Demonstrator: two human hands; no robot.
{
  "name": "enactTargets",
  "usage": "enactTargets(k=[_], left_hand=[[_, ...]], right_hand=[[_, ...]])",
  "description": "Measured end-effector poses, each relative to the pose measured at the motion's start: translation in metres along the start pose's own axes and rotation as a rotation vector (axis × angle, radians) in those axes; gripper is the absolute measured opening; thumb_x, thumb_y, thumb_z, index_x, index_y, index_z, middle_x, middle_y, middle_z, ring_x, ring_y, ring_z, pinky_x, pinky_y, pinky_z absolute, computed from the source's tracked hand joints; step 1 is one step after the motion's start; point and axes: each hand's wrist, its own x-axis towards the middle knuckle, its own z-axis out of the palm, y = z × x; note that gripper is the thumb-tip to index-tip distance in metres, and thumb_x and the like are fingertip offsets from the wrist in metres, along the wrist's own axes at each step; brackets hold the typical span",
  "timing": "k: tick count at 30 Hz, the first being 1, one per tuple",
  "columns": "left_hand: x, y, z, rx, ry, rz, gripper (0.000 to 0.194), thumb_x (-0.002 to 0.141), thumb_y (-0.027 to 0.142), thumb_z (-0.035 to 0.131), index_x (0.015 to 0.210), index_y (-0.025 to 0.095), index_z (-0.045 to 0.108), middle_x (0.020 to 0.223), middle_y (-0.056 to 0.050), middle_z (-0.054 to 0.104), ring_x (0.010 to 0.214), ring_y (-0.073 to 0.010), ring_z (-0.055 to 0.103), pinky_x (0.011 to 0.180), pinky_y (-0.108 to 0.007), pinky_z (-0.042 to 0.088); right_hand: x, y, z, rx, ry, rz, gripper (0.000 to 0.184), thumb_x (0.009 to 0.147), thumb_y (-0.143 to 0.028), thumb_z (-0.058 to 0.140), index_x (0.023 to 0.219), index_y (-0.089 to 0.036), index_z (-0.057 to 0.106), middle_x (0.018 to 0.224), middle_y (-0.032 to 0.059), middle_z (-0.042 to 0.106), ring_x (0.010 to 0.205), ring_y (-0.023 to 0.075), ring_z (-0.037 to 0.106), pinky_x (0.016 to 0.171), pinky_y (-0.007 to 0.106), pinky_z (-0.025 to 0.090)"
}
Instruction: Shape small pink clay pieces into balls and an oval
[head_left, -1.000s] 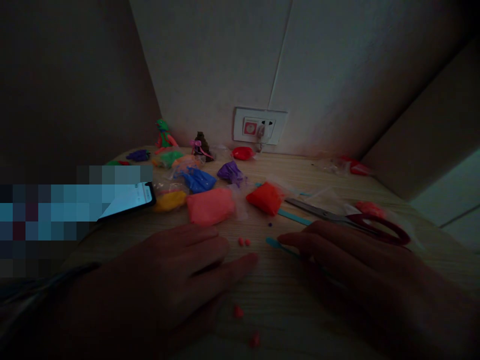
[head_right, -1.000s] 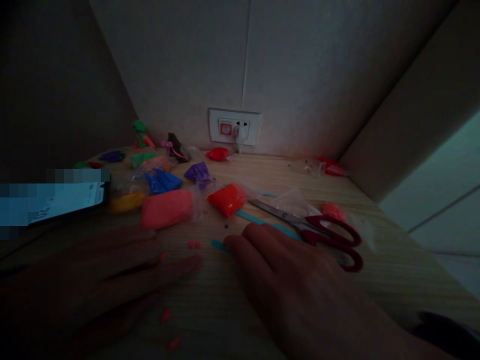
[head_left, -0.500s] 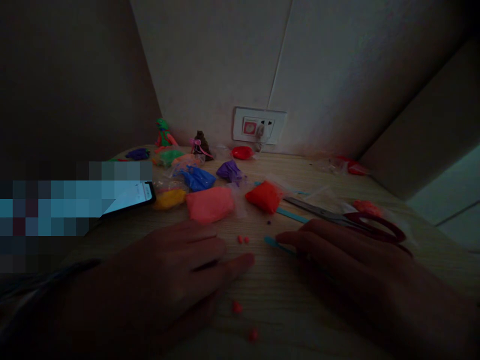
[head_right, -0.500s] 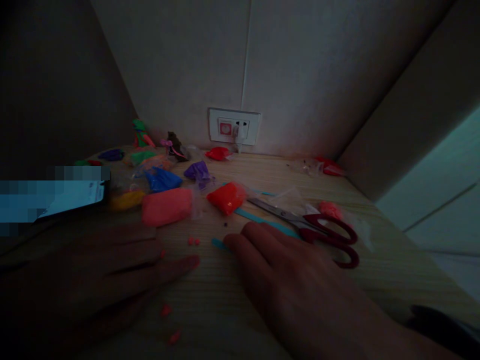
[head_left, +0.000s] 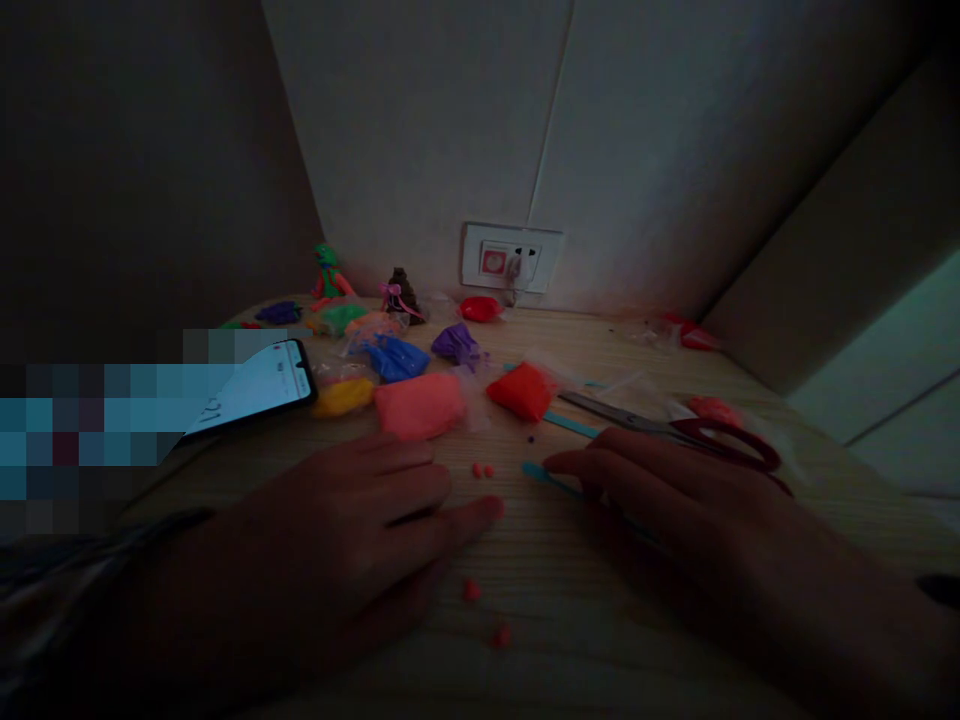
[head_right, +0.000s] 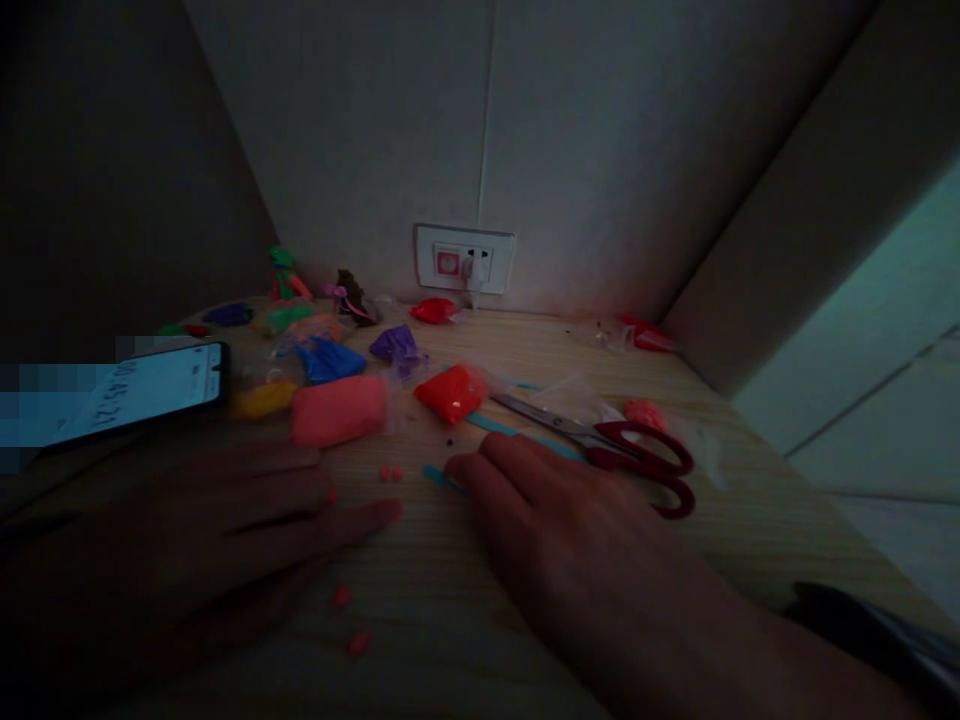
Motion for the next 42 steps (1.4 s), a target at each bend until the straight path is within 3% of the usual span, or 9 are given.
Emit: enactTargets(k=[12, 15, 19, 23, 32, 38, 42], left_hand=[[-0.005, -0.004, 0.007, -0.043, 0.000, -0.027, 0.047, 0.126, 0.023, 0.023, 0.127, 0.023, 0.071, 0.100, 0.000, 0.081, 0.089, -0.0191, 0.076, 0.086, -0.033, 0.058], [-0.012, -0.004, 0.011, -0.049, 0.003, -0.063, 0.040, 0.125, 0.025, 0.030, 0.136, 0.026, 0.068, 0.112, 0.000, 0.080, 0.099, -0.0200, 0.075, 0.093, -0.032, 0.056], [-0.015, 0.000, 0.009, -0.089, -0.008, -0.076, 0.040, 0.124, 0.022, 0.032, 0.131, 0.026, 0.070, 0.107, 0.003, 0.078, 0.096, -0.0181, 0.072, 0.096, -0.029, 0.055], [-0.014, 0.001, 0.008, -0.068, 0.005, -0.101, 0.039, 0.123, 0.025, 0.034, 0.141, 0.030, 0.069, 0.115, 0.003, 0.079, 0.102, -0.0179, 0.074, 0.102, -0.026, 0.054], [-0.019, -0.001, 0.011, -0.076, -0.024, -0.105, 0.041, 0.120, 0.019, 0.036, 0.146, 0.030, 0.066, 0.127, 0.002, 0.080, 0.112, -0.0202, 0.076, 0.108, -0.031, 0.058], [-0.014, 0.003, 0.012, -0.135, 0.012, -0.163, 0.040, 0.122, 0.021, 0.036, 0.136, 0.030, 0.072, 0.118, 0.006, 0.082, 0.102, -0.0162, 0.078, 0.104, -0.026, 0.059], [-0.016, 0.002, 0.009, -0.071, -0.011, -0.116, 0.038, 0.121, 0.022, 0.036, 0.140, 0.029, 0.068, 0.115, 0.001, 0.078, 0.102, -0.0189, 0.076, 0.097, -0.028, 0.061]], right_hand=[[0.008, 0.000, -0.004, 0.010, -0.049, -0.041, 0.039, 0.100, 0.002, 0.041, 0.096, -0.023, 0.070, 0.104, 0.0101, 0.086, 0.073, 0.0240, 0.085, 0.050, 0.032, 0.062], [0.006, -0.001, -0.004, 0.007, -0.053, -0.048, 0.040, 0.100, 0.002, 0.040, 0.097, -0.023, 0.071, 0.104, 0.0097, 0.086, 0.073, 0.0236, 0.085, 0.052, 0.033, 0.063], [0.004, 0.000, -0.004, 0.017, -0.021, 0.006, 0.040, 0.101, 0.002, 0.040, 0.100, -0.025, 0.069, 0.110, 0.0075, 0.086, 0.081, 0.0244, 0.086, 0.053, 0.034, 0.061], [0.007, 0.000, -0.006, 0.041, -0.081, -0.038, 0.039, 0.102, 0.001, 0.040, 0.101, -0.022, 0.071, 0.111, 0.0096, 0.087, 0.078, 0.0222, 0.086, 0.057, 0.032, 0.063], [-0.003, -0.001, 0.001, 0.115, -0.062, 0.063, 0.034, 0.105, -0.003, 0.045, 0.107, -0.025, 0.070, 0.114, 0.0059, 0.083, 0.086, 0.0220, 0.082, 0.066, 0.033, 0.059], [0.005, -0.002, -0.004, 0.050, -0.058, 0.008, 0.040, 0.102, 0.002, 0.040, 0.098, -0.022, 0.072, 0.105, 0.0075, 0.085, 0.076, 0.0210, 0.083, 0.057, 0.031, 0.059], [0.009, -0.001, -0.009, 0.026, -0.062, -0.004, 0.042, 0.102, 0.002, 0.039, 0.104, -0.020, 0.076, 0.097, 0.0051, 0.084, 0.073, 0.0200, 0.083, 0.057, 0.031, 0.060]])
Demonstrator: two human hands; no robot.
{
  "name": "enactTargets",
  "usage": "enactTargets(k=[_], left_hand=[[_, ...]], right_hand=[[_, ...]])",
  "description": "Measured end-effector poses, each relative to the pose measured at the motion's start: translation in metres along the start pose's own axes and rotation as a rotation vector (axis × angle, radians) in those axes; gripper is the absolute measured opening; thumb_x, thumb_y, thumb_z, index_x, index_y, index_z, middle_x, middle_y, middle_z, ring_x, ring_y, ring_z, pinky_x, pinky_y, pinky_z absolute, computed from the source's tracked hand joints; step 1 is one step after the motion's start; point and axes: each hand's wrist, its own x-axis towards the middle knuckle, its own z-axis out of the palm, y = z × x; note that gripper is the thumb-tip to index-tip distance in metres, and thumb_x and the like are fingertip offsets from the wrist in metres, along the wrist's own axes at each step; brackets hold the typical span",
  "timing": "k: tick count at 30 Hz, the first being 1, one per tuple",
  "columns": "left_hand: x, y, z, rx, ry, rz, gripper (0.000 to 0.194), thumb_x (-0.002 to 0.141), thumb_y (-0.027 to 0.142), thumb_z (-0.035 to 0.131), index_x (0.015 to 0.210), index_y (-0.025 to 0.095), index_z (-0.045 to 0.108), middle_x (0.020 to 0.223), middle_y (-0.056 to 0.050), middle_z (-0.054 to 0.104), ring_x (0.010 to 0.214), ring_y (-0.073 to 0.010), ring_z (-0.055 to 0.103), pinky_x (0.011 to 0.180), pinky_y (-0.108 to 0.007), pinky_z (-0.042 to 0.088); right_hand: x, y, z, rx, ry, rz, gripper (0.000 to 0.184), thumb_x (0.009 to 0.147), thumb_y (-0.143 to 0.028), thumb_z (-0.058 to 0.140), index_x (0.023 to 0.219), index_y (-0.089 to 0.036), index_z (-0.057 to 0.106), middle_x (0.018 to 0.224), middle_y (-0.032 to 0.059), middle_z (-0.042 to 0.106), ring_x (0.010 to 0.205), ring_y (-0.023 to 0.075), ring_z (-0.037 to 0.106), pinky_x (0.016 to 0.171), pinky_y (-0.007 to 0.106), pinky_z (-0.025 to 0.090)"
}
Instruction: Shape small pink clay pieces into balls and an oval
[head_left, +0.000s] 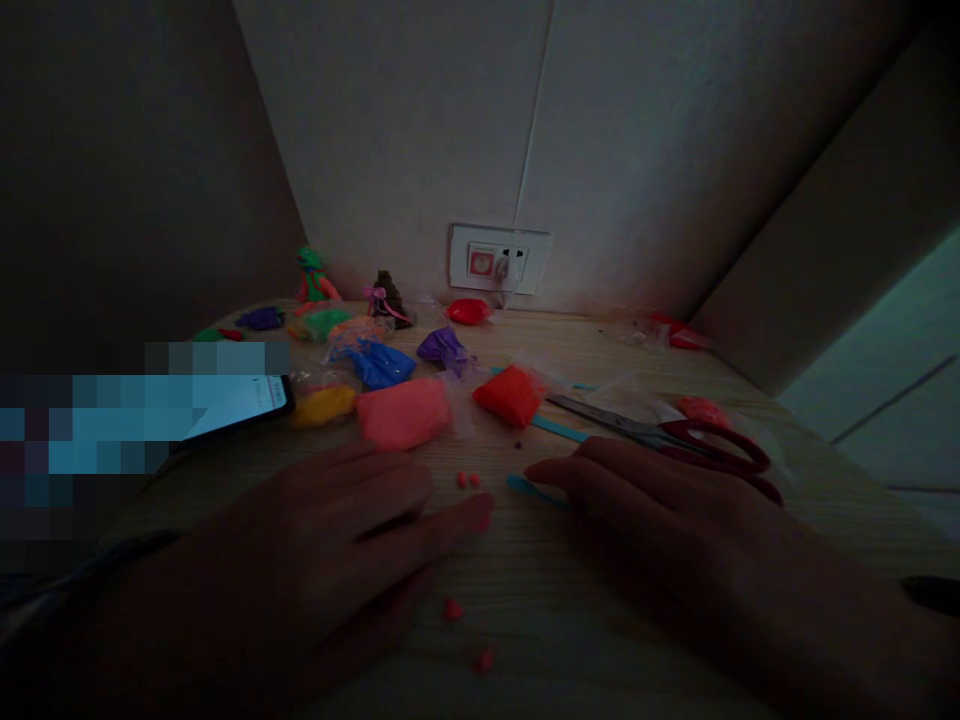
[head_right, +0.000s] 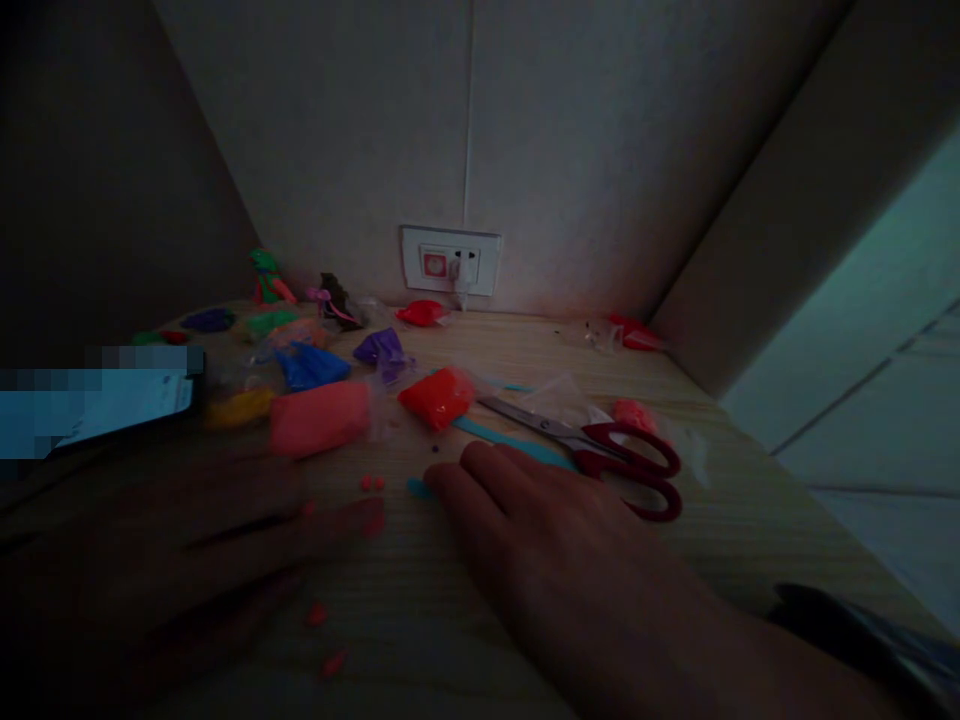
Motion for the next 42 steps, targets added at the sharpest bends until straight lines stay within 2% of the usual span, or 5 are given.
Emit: enactTargets(k=[8, 18, 26, 36, 42], left_hand=[[-0.003, 0.000, -0.002, -0.016, -0.037, -0.002, 0.040, 0.120, 0.019, 0.033, 0.135, 0.029, 0.068, 0.108, 0.003, 0.077, 0.091, -0.0184, 0.075, 0.086, -0.028, 0.059], [0.001, -0.002, -0.001, -0.073, -0.028, -0.013, 0.040, 0.118, 0.017, 0.035, 0.134, 0.029, 0.070, 0.107, 0.003, 0.075, 0.089, -0.0172, 0.073, 0.083, -0.027, 0.059], [-0.002, -0.002, -0.008, 0.019, -0.083, 0.008, 0.045, 0.112, 0.009, 0.041, 0.143, 0.030, 0.066, 0.121, 0.001, 0.074, 0.103, -0.0188, 0.073, 0.095, -0.027, 0.059], [-0.002, -0.002, 0.001, -0.002, -0.006, -0.014, 0.039, 0.124, 0.027, 0.033, 0.137, 0.032, 0.069, 0.116, 0.001, 0.076, 0.103, -0.0194, 0.072, 0.098, -0.027, 0.056], [-0.001, -0.001, 0.001, -0.014, 0.033, -0.030, 0.042, 0.121, 0.021, 0.036, 0.143, 0.034, 0.069, 0.113, 0.001, 0.075, 0.097, -0.0194, 0.071, 0.094, -0.029, 0.055]], right_hand=[[-0.002, -0.001, 0.005, -0.007, 0.026, 0.006, 0.043, 0.102, 0.002, 0.040, 0.115, -0.016, 0.077, 0.098, 0.0059, 0.083, 0.073, 0.0202, 0.082, 0.057, 0.031, 0.059], [-0.002, 0.001, 0.002, 0.039, -0.032, 0.010, 0.040, 0.103, 0.002, 0.040, 0.099, -0.022, 0.071, 0.100, 0.0057, 0.084, 0.073, 0.0201, 0.082, 0.057, 0.031, 0.057], [-0.008, 0.000, 0.010, 0.067, -0.016, 0.060, 0.034, 0.101, 0.000, 0.045, 0.101, -0.025, 0.068, 0.105, 0.0033, 0.082, 0.078, 0.0207, 0.081, 0.062, 0.033, 0.056], [0.002, 0.002, -0.002, -0.005, -0.007, -0.009, 0.045, 0.102, 0.002, 0.039, 0.111, -0.016, 0.079, 0.097, 0.0064, 0.085, 0.072, 0.0201, 0.083, 0.054, 0.030, 0.058], [-0.001, 0.002, 0.005, 0.002, 0.000, -0.004, 0.043, 0.104, 0.002, 0.040, 0.121, -0.014, 0.077, 0.101, 0.0061, 0.084, 0.077, 0.0197, 0.084, 0.058, 0.031, 0.058]])
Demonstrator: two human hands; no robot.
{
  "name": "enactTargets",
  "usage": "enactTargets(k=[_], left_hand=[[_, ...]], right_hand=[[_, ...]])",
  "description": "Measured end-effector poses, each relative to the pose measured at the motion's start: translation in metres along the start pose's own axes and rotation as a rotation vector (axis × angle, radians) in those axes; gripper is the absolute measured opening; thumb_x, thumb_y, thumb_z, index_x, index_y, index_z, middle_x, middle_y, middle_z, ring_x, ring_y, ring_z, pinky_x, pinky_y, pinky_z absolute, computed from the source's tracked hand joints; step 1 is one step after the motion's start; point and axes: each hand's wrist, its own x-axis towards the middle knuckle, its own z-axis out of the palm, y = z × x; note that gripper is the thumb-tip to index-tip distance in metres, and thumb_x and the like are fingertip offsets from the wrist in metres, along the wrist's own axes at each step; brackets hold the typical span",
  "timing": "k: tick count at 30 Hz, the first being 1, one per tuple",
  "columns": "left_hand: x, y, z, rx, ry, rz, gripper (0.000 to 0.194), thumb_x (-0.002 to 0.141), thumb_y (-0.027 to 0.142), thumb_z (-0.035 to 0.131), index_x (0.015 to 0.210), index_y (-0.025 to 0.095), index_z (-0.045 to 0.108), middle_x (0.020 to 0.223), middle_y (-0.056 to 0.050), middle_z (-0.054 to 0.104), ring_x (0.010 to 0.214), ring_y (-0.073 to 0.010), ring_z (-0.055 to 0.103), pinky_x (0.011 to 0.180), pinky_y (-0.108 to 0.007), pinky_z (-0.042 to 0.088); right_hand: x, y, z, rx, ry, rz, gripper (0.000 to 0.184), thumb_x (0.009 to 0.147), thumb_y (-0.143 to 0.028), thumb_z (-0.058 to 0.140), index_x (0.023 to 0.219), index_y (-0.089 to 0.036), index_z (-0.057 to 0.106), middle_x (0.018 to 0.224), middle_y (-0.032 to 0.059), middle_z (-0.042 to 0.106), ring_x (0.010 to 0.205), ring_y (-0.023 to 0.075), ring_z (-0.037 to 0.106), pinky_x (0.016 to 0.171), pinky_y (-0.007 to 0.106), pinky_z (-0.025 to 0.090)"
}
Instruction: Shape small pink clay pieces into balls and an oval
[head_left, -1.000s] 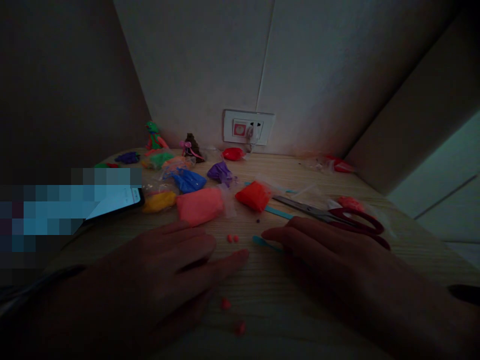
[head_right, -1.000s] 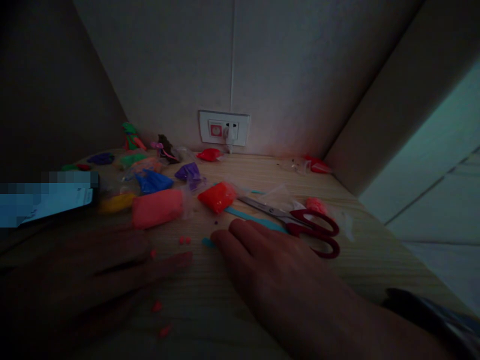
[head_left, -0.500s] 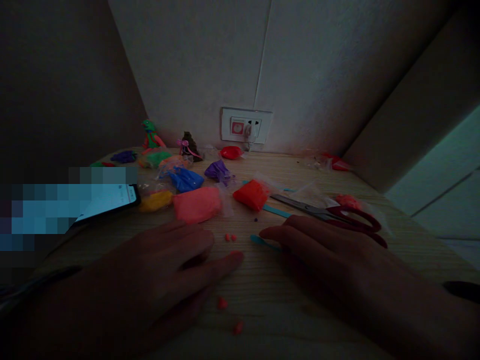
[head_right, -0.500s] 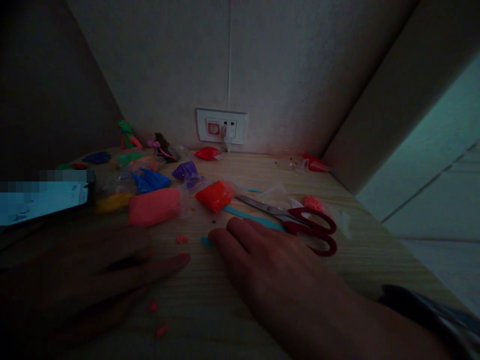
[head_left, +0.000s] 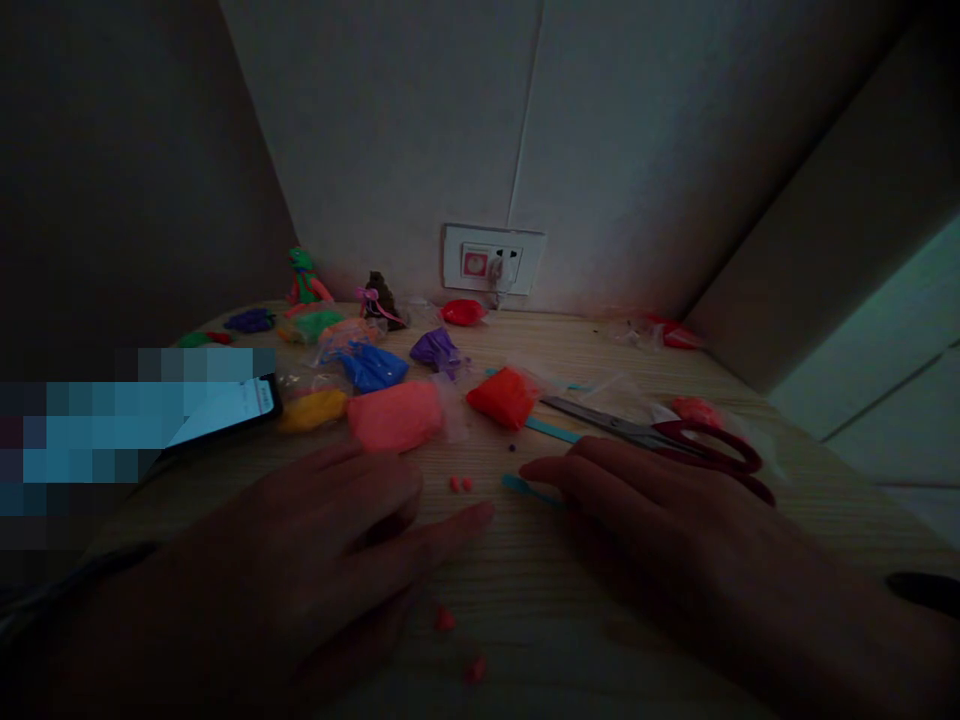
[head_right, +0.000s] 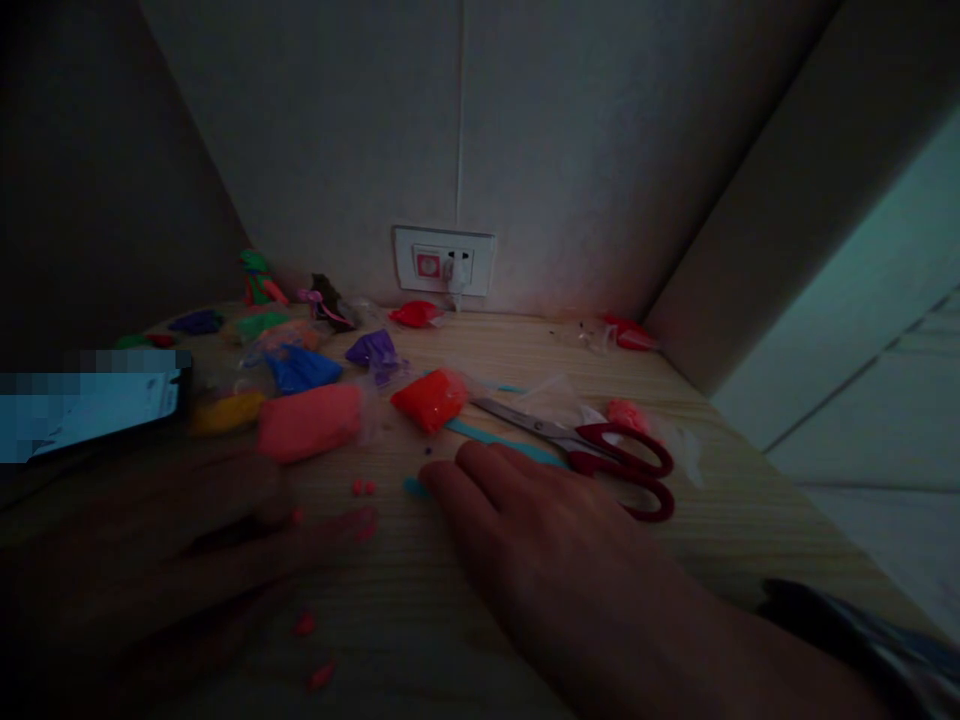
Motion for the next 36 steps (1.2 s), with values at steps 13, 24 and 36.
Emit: enactTargets(k=[13, 24, 36], left_hand=[[0.002, -0.001, 0.000, -0.042, -0.016, -0.001, 0.037, 0.121, 0.020, 0.035, 0.128, 0.030, 0.070, 0.104, 0.002, 0.072, 0.089, -0.0170, 0.068, 0.083, -0.026, 0.050], [-0.006, -0.002, 0.002, -0.046, -0.074, -0.022, 0.039, 0.122, 0.026, 0.033, 0.142, 0.032, 0.066, 0.108, 0.002, 0.067, 0.089, -0.0160, 0.065, 0.081, -0.026, 0.048], [-0.005, -0.001, 0.000, -0.027, -0.061, 0.000, 0.041, 0.117, 0.015, 0.037, 0.135, 0.030, 0.070, 0.102, 0.003, 0.068, 0.081, -0.0168, 0.063, 0.076, -0.027, 0.046]], right_hand=[[-0.004, 0.000, 0.004, -0.008, 0.017, 0.034, 0.042, 0.104, 0.003, 0.041, 0.118, -0.015, 0.077, 0.098, 0.0040, 0.081, 0.073, 0.0192, 0.081, 0.058, 0.033, 0.056], [0.001, 0.000, -0.003, -0.028, 0.014, -0.021, 0.042, 0.105, 0.002, 0.040, 0.115, -0.013, 0.078, 0.096, 0.0044, 0.083, 0.071, 0.0176, 0.083, 0.055, 0.029, 0.061], [-0.001, 0.001, -0.002, -0.032, -0.001, -0.027, 0.041, 0.105, 0.002, 0.041, 0.118, -0.012, 0.078, 0.097, 0.0051, 0.084, 0.072, 0.0185, 0.083, 0.055, 0.030, 0.062]])
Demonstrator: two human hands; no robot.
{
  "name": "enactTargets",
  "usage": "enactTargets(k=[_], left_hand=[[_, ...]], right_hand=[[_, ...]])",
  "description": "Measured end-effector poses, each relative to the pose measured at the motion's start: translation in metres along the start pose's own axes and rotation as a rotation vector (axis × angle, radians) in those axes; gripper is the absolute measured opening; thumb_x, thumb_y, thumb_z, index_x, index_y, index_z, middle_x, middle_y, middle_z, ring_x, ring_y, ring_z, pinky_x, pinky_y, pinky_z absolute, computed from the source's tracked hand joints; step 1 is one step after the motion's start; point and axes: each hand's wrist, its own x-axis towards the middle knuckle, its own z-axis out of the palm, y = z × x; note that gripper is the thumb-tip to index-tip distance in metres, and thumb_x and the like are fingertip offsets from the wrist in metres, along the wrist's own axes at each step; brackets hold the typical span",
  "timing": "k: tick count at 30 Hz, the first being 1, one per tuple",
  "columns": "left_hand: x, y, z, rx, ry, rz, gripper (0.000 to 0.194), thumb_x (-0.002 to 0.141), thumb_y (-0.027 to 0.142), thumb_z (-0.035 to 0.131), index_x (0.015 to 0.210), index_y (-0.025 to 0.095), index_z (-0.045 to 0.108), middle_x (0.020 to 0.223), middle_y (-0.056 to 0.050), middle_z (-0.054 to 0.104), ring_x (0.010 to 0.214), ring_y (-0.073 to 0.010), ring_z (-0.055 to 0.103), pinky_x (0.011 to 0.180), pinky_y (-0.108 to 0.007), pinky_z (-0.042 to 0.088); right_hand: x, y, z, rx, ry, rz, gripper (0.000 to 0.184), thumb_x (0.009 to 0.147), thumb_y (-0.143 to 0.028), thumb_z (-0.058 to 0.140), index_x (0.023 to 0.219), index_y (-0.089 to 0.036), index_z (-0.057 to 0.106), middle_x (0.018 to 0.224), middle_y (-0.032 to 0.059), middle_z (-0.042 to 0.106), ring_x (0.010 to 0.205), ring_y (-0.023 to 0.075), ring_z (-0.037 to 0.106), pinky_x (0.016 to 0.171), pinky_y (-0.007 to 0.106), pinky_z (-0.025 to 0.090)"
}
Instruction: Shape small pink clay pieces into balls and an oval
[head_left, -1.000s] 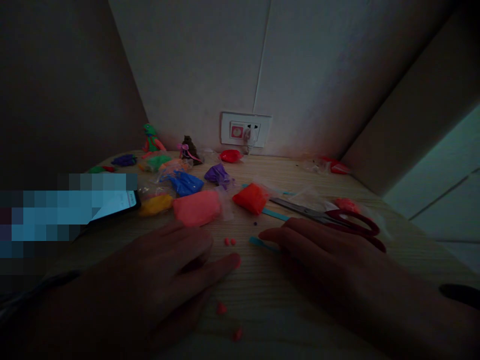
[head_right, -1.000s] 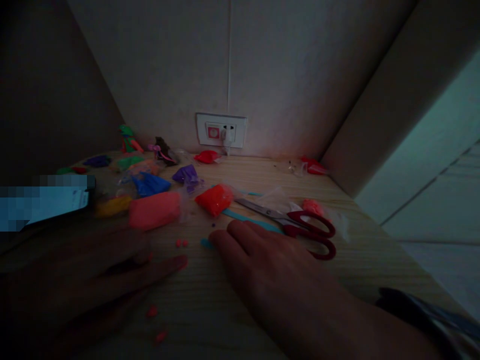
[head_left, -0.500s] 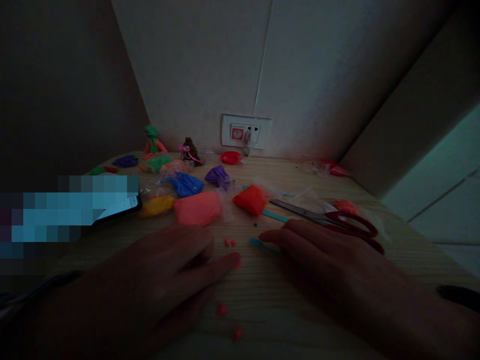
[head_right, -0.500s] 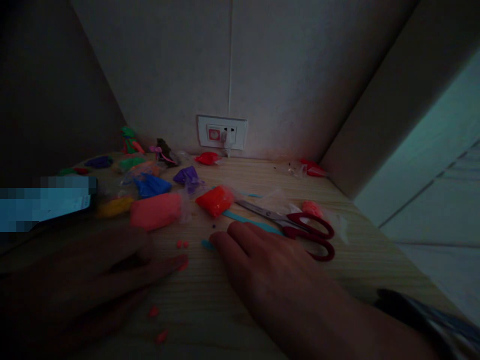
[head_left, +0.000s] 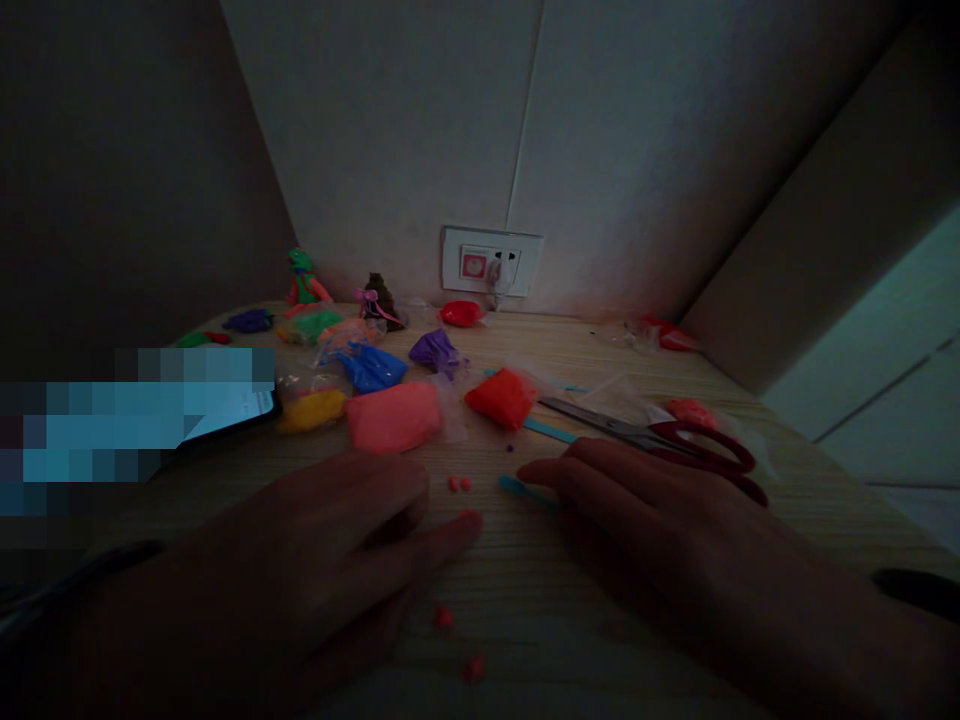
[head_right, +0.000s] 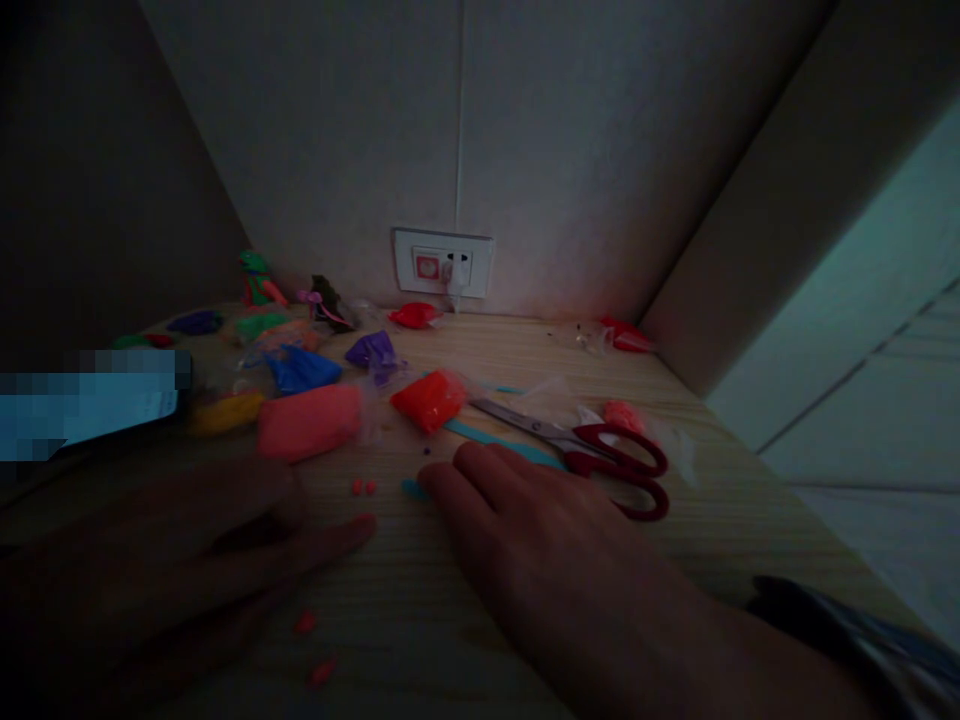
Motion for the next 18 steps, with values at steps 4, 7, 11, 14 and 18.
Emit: enactTargets(k=[4, 7, 11, 14, 18], left_hand=[[0.001, 0.001, 0.003, 0.011, 0.019, 0.009, 0.042, 0.124, 0.028, 0.029, 0.127, 0.029, 0.071, 0.103, 0.002, 0.070, 0.083, -0.0175, 0.065, 0.076, -0.029, 0.045], [0.002, 0.001, 0.002, 0.020, 0.018, 0.010, 0.042, 0.126, 0.030, 0.027, 0.137, 0.032, 0.068, 0.108, 0.003, 0.070, 0.091, -0.0166, 0.067, 0.085, -0.027, 0.047], [0.002, 0.000, 0.000, 0.026, 0.010, 0.028, 0.042, 0.127, 0.030, 0.027, 0.140, 0.031, 0.067, 0.108, 0.002, 0.069, 0.090, -0.0166, 0.066, 0.084, -0.027, 0.049], [0.001, 0.000, 0.001, 0.016, 0.014, 0.011, 0.039, 0.124, 0.028, 0.031, 0.129, 0.029, 0.070, 0.103, 0.001, 0.071, 0.085, -0.0179, 0.065, 0.076, -0.030, 0.047], [0.002, 0.001, 0.002, -0.004, 0.016, 0.010, 0.038, 0.121, 0.023, 0.033, 0.130, 0.032, 0.069, 0.104, 0.002, 0.070, 0.086, -0.0177, 0.066, 0.076, -0.029, 0.047]], right_hand=[[0.002, 0.001, -0.001, -0.001, 0.019, 0.001, 0.042, 0.106, 0.001, 0.040, 0.117, -0.013, 0.077, 0.096, 0.0049, 0.084, 0.072, 0.0183, 0.083, 0.055, 0.030, 0.061], [0.001, -0.001, 0.001, 0.005, 0.013, -0.001, 0.042, 0.105, 0.002, 0.040, 0.116, -0.014, 0.077, 0.093, 0.0035, 0.082, 0.069, 0.0174, 0.081, 0.055, 0.029, 0.060], [-0.002, -0.001, 0.003, 0.006, 0.041, 0.031, 0.042, 0.106, 0.002, 0.040, 0.118, -0.017, 0.075, 0.097, 0.0028, 0.081, 0.071, 0.0172, 0.080, 0.057, 0.030, 0.058], [-0.003, -0.001, 0.003, 0.015, 0.006, 0.010, 0.039, 0.106, 0.002, 0.042, 0.120, -0.016, 0.075, 0.099, 0.0040, 0.082, 0.073, 0.0172, 0.081, 0.059, 0.029, 0.059], [-0.007, -0.001, 0.009, 0.024, 0.036, 0.056, 0.037, 0.107, 0.000, 0.043, 0.121, -0.017, 0.072, 0.100, 0.0031, 0.080, 0.074, 0.0177, 0.079, 0.060, 0.030, 0.057]])
